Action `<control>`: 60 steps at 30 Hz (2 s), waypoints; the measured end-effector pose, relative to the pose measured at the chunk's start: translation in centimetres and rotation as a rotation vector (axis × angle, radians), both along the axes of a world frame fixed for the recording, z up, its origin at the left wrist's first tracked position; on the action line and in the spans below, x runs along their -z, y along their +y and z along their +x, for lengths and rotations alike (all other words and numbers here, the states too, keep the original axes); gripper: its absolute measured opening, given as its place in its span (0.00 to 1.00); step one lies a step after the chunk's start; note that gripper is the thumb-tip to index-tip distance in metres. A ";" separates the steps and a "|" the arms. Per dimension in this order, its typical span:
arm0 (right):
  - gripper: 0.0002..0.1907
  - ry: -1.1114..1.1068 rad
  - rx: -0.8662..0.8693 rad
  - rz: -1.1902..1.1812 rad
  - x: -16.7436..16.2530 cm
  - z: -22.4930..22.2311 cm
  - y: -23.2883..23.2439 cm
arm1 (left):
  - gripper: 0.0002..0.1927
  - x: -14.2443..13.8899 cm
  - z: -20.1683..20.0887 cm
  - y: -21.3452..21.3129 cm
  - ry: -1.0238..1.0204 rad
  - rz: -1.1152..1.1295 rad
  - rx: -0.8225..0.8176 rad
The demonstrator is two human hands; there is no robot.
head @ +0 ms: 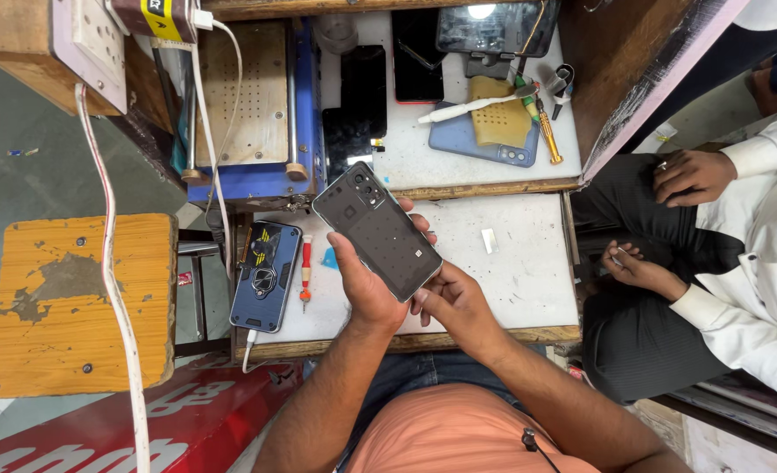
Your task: The person removes the back cover of a smartphone, then handles the internal components and a small circuit board. They place the phone on the workbench and continue to manipulate the internal parts with both hands.
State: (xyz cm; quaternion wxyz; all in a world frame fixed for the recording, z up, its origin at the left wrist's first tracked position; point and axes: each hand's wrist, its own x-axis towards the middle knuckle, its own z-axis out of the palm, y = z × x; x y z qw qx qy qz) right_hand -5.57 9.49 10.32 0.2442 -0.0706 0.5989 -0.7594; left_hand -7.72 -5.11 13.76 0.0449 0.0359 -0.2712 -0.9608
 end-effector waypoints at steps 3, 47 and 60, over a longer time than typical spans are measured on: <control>0.10 -0.045 0.029 -0.067 0.4 0.3 0.0 | 0.46 0.1 0.1 0.4 0.035 0.017 0.011; 0.11 0.018 0.016 0.028 2.7 -1.3 1.8 | 0.48 1.2 0.6 -0.4 0.114 -0.015 0.062; 0.10 0.081 0.018 0.110 1.7 -1.0 1.7 | 0.45 0.7 0.2 -0.1 0.030 -0.046 0.033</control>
